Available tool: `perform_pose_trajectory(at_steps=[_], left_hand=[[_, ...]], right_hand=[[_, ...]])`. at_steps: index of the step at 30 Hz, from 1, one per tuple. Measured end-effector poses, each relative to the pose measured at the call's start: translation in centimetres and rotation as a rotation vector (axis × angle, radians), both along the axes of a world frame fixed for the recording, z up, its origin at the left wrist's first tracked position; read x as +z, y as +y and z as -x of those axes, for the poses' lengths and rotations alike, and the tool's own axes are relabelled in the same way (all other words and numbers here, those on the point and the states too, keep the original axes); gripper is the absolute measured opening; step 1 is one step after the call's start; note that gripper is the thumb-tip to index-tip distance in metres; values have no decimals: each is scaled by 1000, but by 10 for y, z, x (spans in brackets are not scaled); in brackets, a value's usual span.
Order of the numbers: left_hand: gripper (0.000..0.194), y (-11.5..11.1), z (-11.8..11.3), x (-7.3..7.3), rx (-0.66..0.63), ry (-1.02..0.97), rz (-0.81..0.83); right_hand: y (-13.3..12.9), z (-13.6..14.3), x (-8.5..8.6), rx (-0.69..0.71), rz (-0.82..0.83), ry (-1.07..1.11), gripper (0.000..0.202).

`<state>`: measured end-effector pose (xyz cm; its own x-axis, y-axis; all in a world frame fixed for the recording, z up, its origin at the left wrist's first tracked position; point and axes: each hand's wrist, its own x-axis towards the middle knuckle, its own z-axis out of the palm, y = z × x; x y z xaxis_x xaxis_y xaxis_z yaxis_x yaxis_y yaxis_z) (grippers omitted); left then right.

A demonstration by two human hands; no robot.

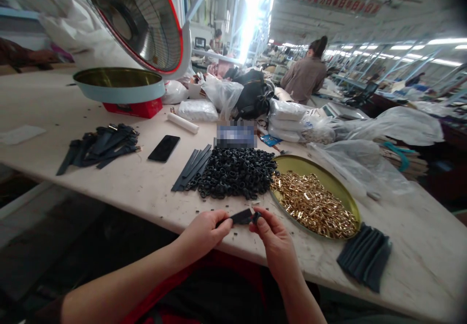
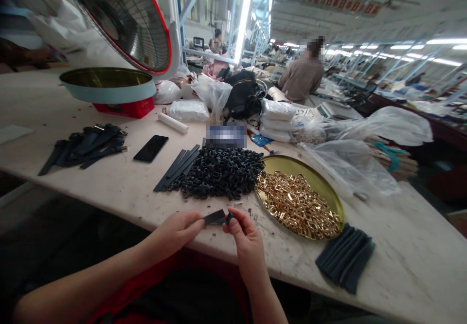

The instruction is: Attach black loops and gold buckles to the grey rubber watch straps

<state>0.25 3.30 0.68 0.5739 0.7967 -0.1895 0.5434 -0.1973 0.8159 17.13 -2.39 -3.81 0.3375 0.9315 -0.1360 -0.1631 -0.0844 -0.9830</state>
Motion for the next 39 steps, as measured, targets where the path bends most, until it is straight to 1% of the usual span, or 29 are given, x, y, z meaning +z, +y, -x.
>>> perform_pose_trajectory(at_steps=[3,6,8,10,14,16,19,20,22,24,27,29,31,32,33,34,35,37,39], left_hand=[[28,-7,4,8,-4,10,-19],[26,-14,6,10,-12,37,-61],[25,-16,8,9,-39,50,-91],[26,-17,11,9,-95,88,-115],[26,-10,19,11,-219,210,-113],[27,-4,22,12,-281,227,-94],[29,3,25,12,-350,234,-95],[30,4,24,11,-351,241,-101],[30,4,21,8,-313,239,-86],[32,3,14,2,-243,187,-29],[42,5,2,-11,-162,64,43],[41,13,-5,-19,-147,-14,84],[38,23,-10,-25,-120,-58,134],[37,28,-11,-27,-98,-68,157],[36,32,-13,-29,-78,-74,176],[35,34,-14,-30,-63,-78,193],[34,36,-15,-31,-53,-84,207],[32,35,-17,-32,-54,-92,232],[31,32,-19,-32,-61,-94,245]], right_hand=[[-7,4,4,13,5,29,35],[-12,8,9,34,-2,-1,33],[-16,10,11,57,-16,-41,31],[-19,10,10,104,-40,-103,28],[-21,7,5,254,-128,-323,21],[-20,5,3,286,-135,-386,21],[-13,5,1,309,-161,-422,21],[-11,6,1,335,-186,-443,22],[-6,12,-1,385,-216,-490,23],[-4,19,-4,363,-189,-501,30],[-1,22,-9,292,-137,-480,50],[3,8,-9,273,-138,-543,53],[13,-21,-5,211,-100,-734,42],[20,-39,-3,171,-52,-876,32],[28,-58,0,109,21,-1079,25],[37,-77,3,98,138,-1325,24],[45,-94,4,150,269,-1568,25],[60,-119,6,223,330,-1681,21],[71,-132,3,303,332,-1708,17]])
